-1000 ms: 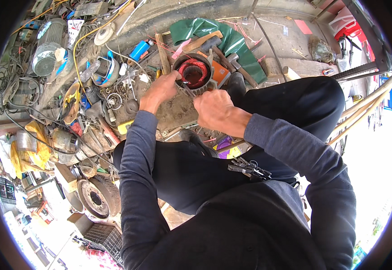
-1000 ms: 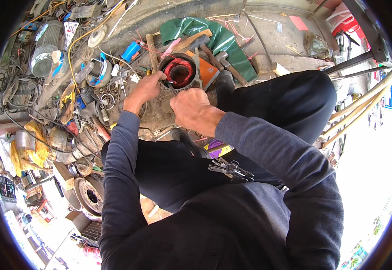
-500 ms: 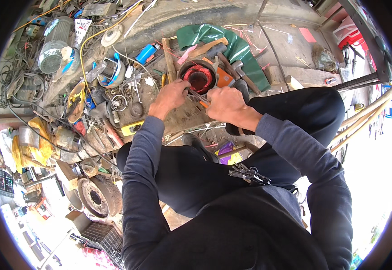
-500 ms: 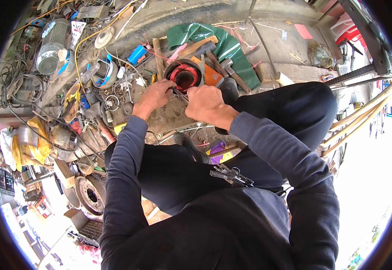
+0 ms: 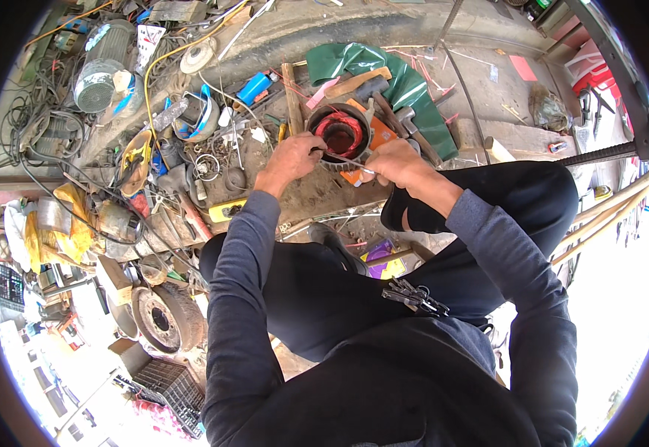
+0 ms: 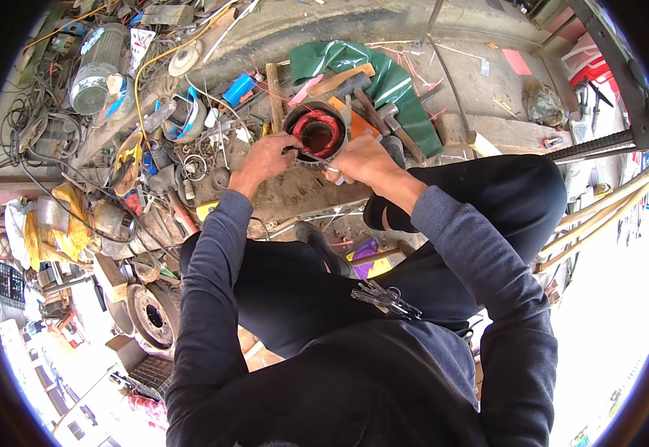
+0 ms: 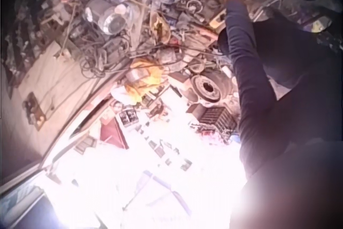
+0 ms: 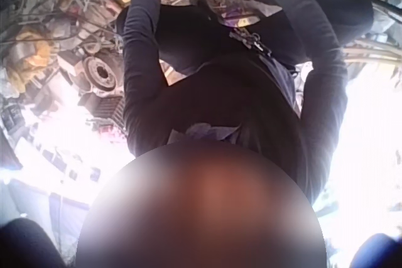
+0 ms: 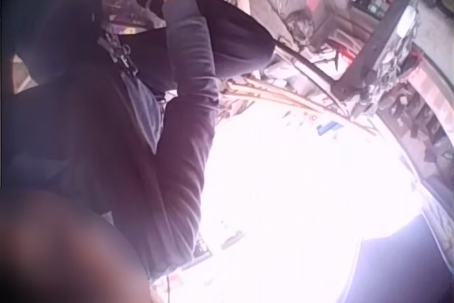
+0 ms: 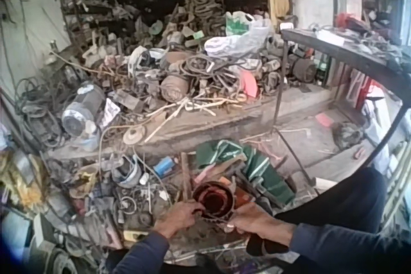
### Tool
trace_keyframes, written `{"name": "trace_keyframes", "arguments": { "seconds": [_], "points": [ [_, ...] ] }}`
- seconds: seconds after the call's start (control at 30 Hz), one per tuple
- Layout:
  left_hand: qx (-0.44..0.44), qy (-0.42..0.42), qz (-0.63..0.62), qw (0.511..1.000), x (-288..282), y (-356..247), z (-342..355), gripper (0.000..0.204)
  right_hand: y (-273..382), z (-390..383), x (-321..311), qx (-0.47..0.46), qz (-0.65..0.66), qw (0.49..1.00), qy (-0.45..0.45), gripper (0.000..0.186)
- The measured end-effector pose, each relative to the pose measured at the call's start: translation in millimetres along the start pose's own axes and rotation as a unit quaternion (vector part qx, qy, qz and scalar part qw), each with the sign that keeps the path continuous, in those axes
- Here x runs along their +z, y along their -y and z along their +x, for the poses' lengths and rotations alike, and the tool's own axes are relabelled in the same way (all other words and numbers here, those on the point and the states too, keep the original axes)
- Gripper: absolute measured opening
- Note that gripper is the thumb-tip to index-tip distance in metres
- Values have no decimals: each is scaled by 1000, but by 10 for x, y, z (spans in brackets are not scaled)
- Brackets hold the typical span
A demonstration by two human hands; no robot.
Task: The person uses a hammer and a wooden stick to tap and compress red copper windings inside a motor stator. They then use a metal rod to further adjust the windings, working on the component while seated on the floor.
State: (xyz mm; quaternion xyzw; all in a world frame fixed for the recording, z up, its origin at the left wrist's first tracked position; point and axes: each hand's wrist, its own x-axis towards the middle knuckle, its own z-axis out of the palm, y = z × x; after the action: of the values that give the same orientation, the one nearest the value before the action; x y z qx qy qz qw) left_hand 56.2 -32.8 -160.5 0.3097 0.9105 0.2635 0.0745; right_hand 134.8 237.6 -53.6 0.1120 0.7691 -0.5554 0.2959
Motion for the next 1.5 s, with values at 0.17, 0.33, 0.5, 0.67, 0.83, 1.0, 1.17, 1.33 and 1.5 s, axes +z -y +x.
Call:
{"name": "trace_keyframes", "arguments": {
  "seconds": [0.17,0.33,0.5,0.67,0.83,1.0,1.17,1.33,1.5],
  "points": [
    [-9,-21,-37,999,-10,63,18,14,-26,-13,-101,81,138,986,40,14],
    [-96,-98,-20,990,149,44,45,11,-91,-325,-188,97,164,980,64,21],
    [-45,-191,98,976,295,96,43,8,-61,-1024,-269,113,155,980,46,22],
    [-52,-279,77,956,325,141,107,9,67,-1695,-286,59,252,966,2,24],
    [-188,-425,-91,881,39,313,275,8,30,-1818,-153,-61,358,928,-82,27],
    [-284,-503,-316,752,-97,710,36,17,-213,-761,-1,-90,350,892,-271,30],
    [-425,-309,-179,832,220,1048,-211,26,-836,731,158,-46,81,861,-500,38],
    [-272,-306,-321,854,576,964,169,33,-1283,1257,372,-62,63,856,-510,39],
    [-219,-221,-618,722,637,766,698,50,-1324,1389,533,-44,197,857,-474,37]
  ]
}}
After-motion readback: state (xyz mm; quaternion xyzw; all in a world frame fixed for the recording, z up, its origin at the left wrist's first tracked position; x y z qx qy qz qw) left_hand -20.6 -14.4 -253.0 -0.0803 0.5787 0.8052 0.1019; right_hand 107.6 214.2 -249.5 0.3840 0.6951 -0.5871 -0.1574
